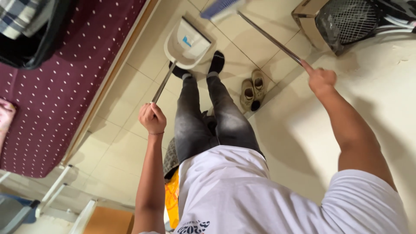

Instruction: Sweep the floor of a standard room using a broom and dustpan.

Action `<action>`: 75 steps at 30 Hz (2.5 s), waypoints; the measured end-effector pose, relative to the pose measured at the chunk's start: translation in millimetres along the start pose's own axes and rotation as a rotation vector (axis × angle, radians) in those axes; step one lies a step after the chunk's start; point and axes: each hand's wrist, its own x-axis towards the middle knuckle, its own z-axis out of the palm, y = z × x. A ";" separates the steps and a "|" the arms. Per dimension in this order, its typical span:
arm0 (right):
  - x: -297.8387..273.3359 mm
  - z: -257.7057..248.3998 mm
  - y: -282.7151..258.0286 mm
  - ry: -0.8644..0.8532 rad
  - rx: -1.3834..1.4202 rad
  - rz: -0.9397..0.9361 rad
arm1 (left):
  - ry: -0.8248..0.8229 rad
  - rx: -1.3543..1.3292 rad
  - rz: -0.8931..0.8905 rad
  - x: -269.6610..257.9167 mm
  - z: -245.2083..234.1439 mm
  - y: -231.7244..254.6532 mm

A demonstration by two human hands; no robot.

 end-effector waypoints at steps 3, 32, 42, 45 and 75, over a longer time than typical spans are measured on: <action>-39.1 24.0 26.3 -0.084 0.074 0.121 | 0.023 0.000 -0.120 1.8 4.8 -6.5; -52.2 7.7 -15.8 0.017 0.477 0.110 | -0.107 0.027 -0.009 17.8 62.2 -5.6; -149.9 87.9 42.3 -0.015 0.495 0.228 | -0.108 0.066 0.031 25.4 68.6 8.2; -167.9 87.9 36.1 0.091 0.530 0.252 | -0.185 0.076 0.095 39.1 70.7 14.9; -200.3 9.3 -332.8 0.245 1.455 0.718 | -0.907 -0.231 0.949 290.4 234.4 146.1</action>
